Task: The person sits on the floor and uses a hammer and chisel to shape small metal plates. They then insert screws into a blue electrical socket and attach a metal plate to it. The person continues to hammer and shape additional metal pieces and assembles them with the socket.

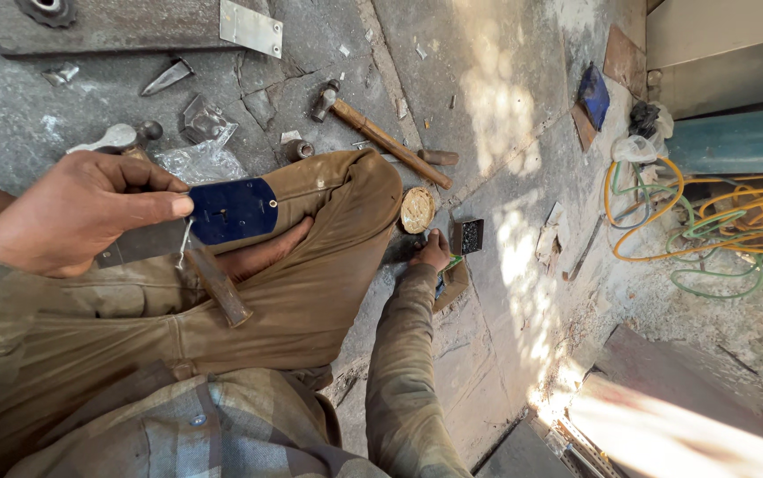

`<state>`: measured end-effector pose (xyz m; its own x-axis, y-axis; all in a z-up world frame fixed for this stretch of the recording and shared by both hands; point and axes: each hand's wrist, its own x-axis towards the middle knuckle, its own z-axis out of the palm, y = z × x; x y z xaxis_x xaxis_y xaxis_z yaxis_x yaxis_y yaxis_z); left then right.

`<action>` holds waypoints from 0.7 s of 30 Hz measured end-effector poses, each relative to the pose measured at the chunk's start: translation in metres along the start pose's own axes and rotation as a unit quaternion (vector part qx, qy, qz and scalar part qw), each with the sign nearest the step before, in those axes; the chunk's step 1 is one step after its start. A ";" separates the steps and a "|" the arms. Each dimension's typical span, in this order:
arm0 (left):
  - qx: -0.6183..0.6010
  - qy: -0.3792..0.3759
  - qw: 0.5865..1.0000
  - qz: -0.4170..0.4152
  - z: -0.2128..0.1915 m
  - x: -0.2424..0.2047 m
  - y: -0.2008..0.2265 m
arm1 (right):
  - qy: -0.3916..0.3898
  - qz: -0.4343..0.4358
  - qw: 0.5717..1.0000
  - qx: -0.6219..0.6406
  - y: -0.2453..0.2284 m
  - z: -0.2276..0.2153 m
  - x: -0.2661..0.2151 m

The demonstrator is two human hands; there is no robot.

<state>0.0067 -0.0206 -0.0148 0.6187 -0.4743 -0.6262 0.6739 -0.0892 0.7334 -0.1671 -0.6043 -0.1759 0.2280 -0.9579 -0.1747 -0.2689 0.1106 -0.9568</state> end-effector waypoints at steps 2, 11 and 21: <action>0.053 0.009 0.998 -0.035 0.000 -0.003 0.001 | 0.031 -0.032 0.998 -0.042 -0.004 0.000 -0.001; 0.090 -0.016 0.996 -0.016 0.005 -0.005 0.011 | 0.047 -0.128 0.987 -0.083 -0.061 0.013 -0.040; 0.109 0.002 0.993 0.042 0.005 -0.015 0.015 | -0.388 -0.287 0.876 0.018 -0.180 0.083 -0.288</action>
<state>0.0057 -0.0188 0.0068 0.6704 -0.4850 -0.5615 0.5171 -0.2373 0.8224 -0.1068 -0.3269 0.0276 0.8867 -0.3918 0.2454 0.1247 -0.3085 -0.9430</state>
